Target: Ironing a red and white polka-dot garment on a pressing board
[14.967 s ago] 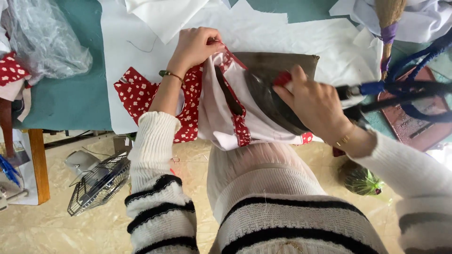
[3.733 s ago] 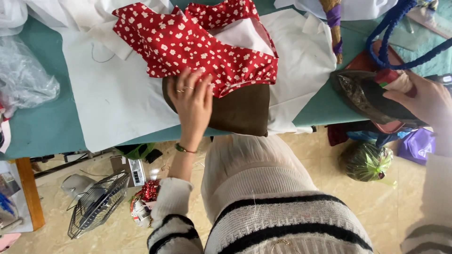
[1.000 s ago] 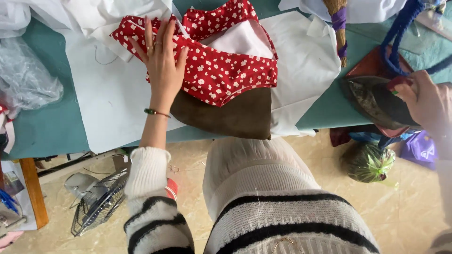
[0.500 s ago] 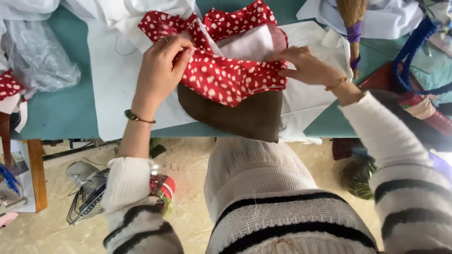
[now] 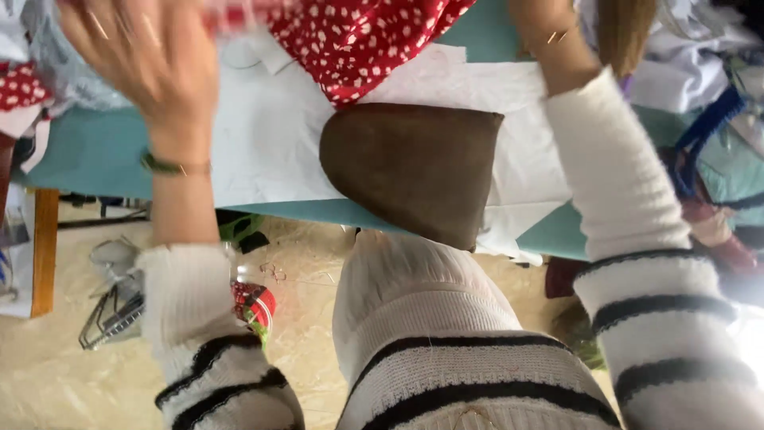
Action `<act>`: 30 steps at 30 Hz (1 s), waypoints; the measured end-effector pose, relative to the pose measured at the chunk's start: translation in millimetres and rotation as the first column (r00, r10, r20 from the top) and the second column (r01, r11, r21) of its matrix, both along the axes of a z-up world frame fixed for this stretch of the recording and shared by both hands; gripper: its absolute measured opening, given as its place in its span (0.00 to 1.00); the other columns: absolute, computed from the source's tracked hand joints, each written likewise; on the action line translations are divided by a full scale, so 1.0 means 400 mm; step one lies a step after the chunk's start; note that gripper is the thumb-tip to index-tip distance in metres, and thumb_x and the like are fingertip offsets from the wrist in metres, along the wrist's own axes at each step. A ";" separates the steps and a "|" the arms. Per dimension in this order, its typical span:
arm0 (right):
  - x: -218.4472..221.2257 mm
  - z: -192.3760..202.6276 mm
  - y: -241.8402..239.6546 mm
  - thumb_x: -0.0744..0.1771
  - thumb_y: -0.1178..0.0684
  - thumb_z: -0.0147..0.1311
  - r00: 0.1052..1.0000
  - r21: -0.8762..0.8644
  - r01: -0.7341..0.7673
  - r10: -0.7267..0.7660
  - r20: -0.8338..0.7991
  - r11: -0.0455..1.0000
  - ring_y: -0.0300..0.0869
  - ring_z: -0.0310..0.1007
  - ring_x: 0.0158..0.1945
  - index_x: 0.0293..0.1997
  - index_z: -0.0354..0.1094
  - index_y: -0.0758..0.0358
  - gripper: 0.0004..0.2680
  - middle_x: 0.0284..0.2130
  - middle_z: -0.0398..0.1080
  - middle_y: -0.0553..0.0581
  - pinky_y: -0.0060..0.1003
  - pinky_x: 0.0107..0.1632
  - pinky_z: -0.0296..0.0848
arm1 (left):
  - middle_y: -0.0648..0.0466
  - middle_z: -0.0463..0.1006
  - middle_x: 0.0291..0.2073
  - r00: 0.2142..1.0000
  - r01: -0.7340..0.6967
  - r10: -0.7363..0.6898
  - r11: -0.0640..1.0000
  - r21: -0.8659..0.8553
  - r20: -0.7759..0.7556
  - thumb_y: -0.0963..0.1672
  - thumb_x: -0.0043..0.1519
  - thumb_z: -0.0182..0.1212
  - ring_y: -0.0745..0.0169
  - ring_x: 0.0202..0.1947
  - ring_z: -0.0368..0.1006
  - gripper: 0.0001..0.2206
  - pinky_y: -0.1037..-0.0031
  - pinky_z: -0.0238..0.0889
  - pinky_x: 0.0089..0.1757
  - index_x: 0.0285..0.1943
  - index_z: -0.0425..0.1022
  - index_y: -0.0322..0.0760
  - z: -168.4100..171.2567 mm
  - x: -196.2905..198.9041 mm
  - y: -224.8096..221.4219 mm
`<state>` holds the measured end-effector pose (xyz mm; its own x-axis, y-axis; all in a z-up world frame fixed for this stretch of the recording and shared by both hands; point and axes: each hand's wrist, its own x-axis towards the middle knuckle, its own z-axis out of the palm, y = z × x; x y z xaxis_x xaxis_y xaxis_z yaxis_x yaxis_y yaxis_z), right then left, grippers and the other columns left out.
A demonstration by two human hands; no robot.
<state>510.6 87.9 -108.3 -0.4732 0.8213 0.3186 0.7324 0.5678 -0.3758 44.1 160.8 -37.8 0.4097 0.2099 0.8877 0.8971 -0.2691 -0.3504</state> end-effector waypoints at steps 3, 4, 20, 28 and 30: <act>-0.079 -0.004 0.051 0.71 0.54 0.54 0.999 0.138 -0.024 0.029 -0.037 0.990 0.56 0.61 0.32 0.35 0.61 0.65 0.09 0.29 0.63 0.61 0.54 0.37 0.56 | 0.54 0.87 0.43 0.999 0.031 -0.032 0.998 -0.051 -0.028 0.40 0.67 0.73 0.46 0.58 0.75 0.12 0.46 0.49 0.65 0.32 0.75 0.47 -0.144 -0.077 -0.254; -0.103 -0.026 0.070 0.71 0.54 0.54 0.998 0.183 -0.028 0.039 -0.053 0.983 0.56 0.61 0.31 0.33 0.60 0.65 0.09 0.27 0.63 0.61 0.54 0.36 0.56 | 0.45 0.82 0.46 0.999 -0.029 0.022 0.970 -0.242 -0.030 0.41 0.65 0.74 0.38 0.58 0.70 0.06 0.42 0.55 0.61 0.40 0.79 0.39 -0.179 -0.078 -0.356; -0.141 -0.104 -0.030 0.66 0.57 0.67 0.989 0.103 -0.002 -0.013 0.148 0.995 0.51 0.60 0.59 0.51 0.78 0.48 0.10 0.59 0.63 0.48 0.49 0.56 0.65 | 0.43 0.57 0.74 0.258 0.877 0.690 0.125 -0.464 0.676 0.59 0.65 0.43 0.49 0.71 0.61 0.39 0.62 0.64 0.60 0.79 0.43 0.35 -0.231 0.321 -0.735; -0.106 -0.034 -0.105 0.73 0.41 0.40 0.964 -0.642 0.206 -0.266 0.003 0.739 0.61 0.64 0.65 0.66 0.66 0.52 0.16 0.59 0.67 0.65 0.57 0.64 0.61 | 0.38 0.53 0.71 -0.097 0.915 0.752 0.325 -0.239 0.652 0.55 0.70 0.55 0.42 0.70 0.53 0.37 0.50 0.50 0.65 0.83 0.41 0.40 -0.253 0.396 -0.599; -0.075 -0.005 -0.140 0.73 0.37 0.40 0.928 -0.670 0.254 -0.371 -0.034 0.697 0.57 0.63 0.66 0.69 0.63 0.47 0.17 0.61 0.66 0.60 0.56 0.65 0.60 | 0.46 0.59 0.67 -0.127 0.908 0.717 0.362 -0.210 0.686 0.53 0.70 0.58 0.55 0.67 0.56 0.35 0.60 0.49 0.66 0.83 0.46 0.42 -0.226 0.408 -0.547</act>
